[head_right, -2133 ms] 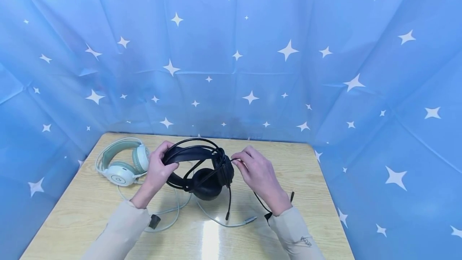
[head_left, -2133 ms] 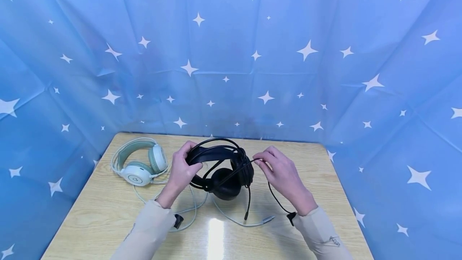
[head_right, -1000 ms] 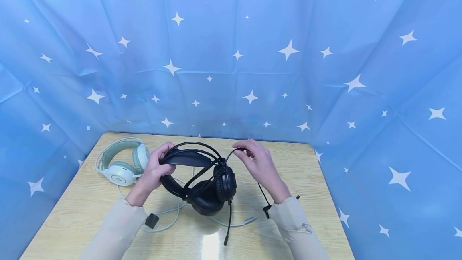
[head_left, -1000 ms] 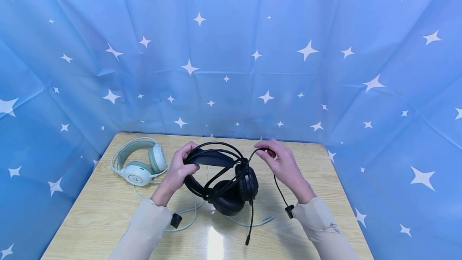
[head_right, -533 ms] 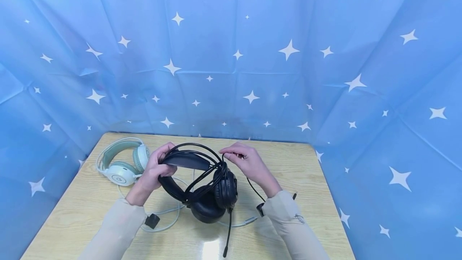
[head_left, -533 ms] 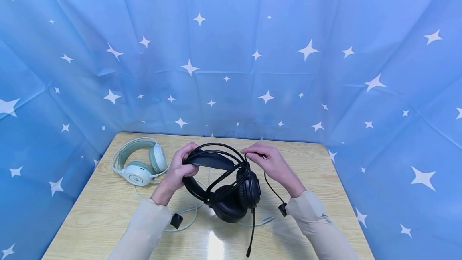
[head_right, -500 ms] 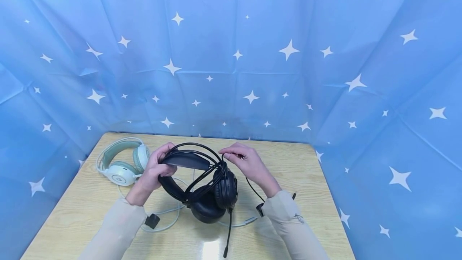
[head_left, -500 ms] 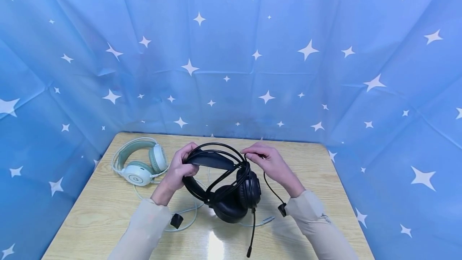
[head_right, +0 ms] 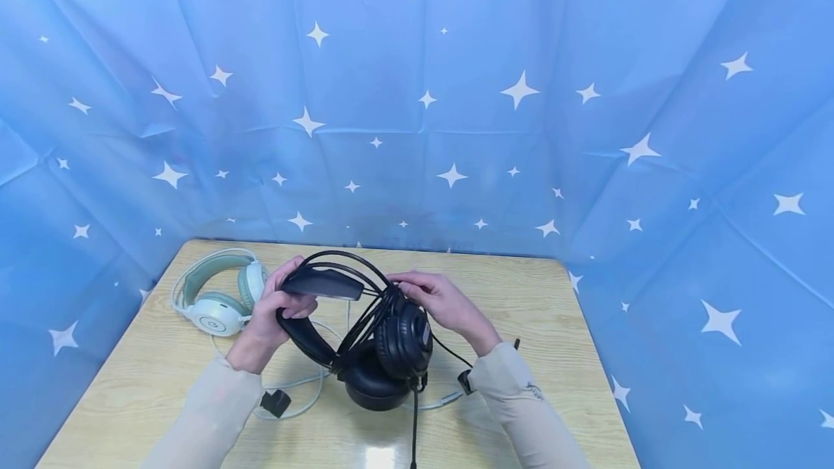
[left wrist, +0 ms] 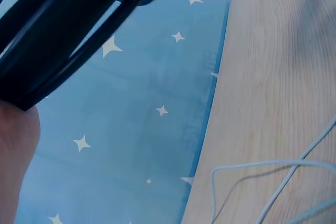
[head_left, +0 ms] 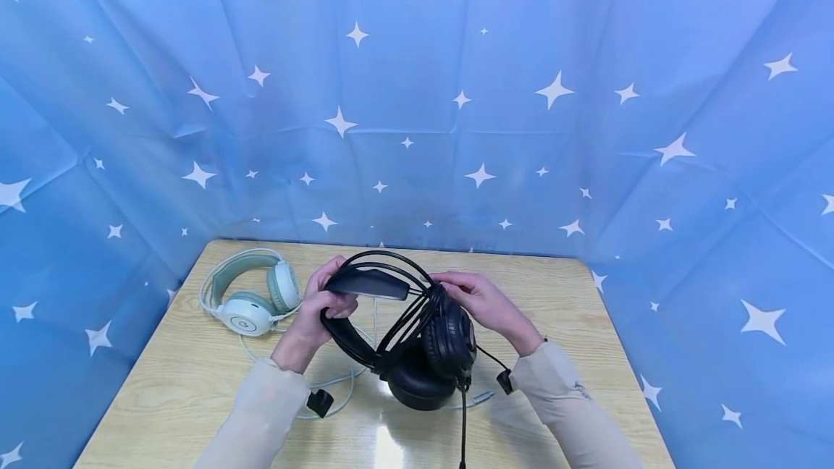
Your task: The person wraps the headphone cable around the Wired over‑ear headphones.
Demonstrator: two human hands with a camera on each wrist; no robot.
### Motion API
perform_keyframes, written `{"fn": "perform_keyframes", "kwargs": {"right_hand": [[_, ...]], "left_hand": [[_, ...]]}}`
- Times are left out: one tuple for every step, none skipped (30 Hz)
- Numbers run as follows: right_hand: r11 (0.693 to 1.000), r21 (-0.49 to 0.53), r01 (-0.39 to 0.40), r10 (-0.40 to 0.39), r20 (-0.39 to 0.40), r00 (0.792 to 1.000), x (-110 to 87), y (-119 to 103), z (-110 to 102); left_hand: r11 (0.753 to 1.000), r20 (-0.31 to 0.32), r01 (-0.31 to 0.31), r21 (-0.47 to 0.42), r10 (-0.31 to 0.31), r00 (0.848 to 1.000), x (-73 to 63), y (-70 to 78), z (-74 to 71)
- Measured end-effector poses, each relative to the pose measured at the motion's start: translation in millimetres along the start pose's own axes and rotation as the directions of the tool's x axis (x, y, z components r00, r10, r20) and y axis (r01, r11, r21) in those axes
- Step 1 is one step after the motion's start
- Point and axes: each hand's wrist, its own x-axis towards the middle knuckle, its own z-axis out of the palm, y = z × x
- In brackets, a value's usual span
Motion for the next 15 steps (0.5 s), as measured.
{"fn": "perform_keyframes", "kwargs": {"right_hand": [[1.0, 0.024, 0.004, -0.004, 0.003, 1.0, -0.3, 2, 2], [0.999, 0.051, 0.004, -0.004, 0.006, 1.0, -1.2, 4, 4], [0.996, 0.086, 0.004, -0.005, 0.011, 1.0, -2.1, 7, 6], [0.993, 0.121, 0.012, -0.014, 0.017, 1.0, -3.0, 11, 8], [0.987, 0.157, 0.023, -0.027, 0.023, 0.999, -3.9, 14, 11], [0.979, 0.199, 0.033, -0.04, 0.031, 0.999, -4.9, 18, 12], [0.971, 0.232, 0.056, -0.066, 0.036, 0.997, -5.6, 21, 14], [0.964, 0.257, 0.073, -0.086, 0.038, 0.996, -6.4, 23, 15], [0.956, 0.278, 0.094, -0.11, 0.041, 0.993, -6.7, 26, 16], [0.95, 0.291, 0.113, -0.131, 0.041, 0.991, -7.0, 28, 17], [0.945, 0.301, 0.128, -0.148, 0.042, 0.988, -7.2, 29, 17], [0.943, 0.304, 0.139, -0.158, 0.039, 0.987, -7.8, 30, 17], [0.945, 0.291, 0.151, -0.168, 0.032, 0.985, -8.4, 31, 18], [0.947, 0.281, 0.156, -0.169, 0.022, 0.985, -9.4, 33, 18], [0.951, 0.265, 0.157, -0.167, 0.014, 0.986, -10.7, 35, 19]], "left_hand": [[0.999, 0.011, -0.007, -0.038, 0.007, 1.0, 0.1, -0.3, -0.2], [0.997, 0.02, -0.014, -0.071, 0.016, 1.0, 0.3, -0.5, 0.1], [0.994, 0.028, -0.02, -0.103, 0.023, 0.999, 0.8, -0.7, 0.5], [0.991, 0.033, -0.025, -0.134, 0.03, 0.999, 1.1, -1.0, 0.8], [0.987, 0.034, -0.027, -0.159, 0.033, 0.999, 1.5, -1.4, 1.5], [0.983, 0.032, -0.028, -0.181, 0.034, 0.999, 2.1, -1.7, 2.1], [0.98, 0.031, -0.029, -0.195, 0.036, 0.999, 2.4, -1.9, 2.8], [0.979, 0.029, -0.031, -0.202, 0.038, 0.999, 2.7, -2.2, 3.6], [0.977, 0.025, -0.031, -0.212, 0.037, 0.999, 2.8, -2.5, 4.2], [0.975, 0.021, -0.031, -0.218, 0.036, 0.999, 2.8, -2.9, 4.8], [0.975, 0.017, -0.031, -0.221, 0.036, 0.999, 2.8, -3.2, 5.6], [0.974, 0.015, -0.033, -0.226, 0.037, 0.999, 2.8, -3.5, 6.3], [0.972, 0.011, -0.036, -0.231, 0.039, 0.999, 2.8, -4.0, 6.9], [0.971, 0.006, -0.041, -0.236, 0.043, 0.999, 3.1, -4.4, 7.7], [0.968, -0.002, -0.047, -0.245, 0.048, 0.999, 3.6, -4.8, 8.4]]}}
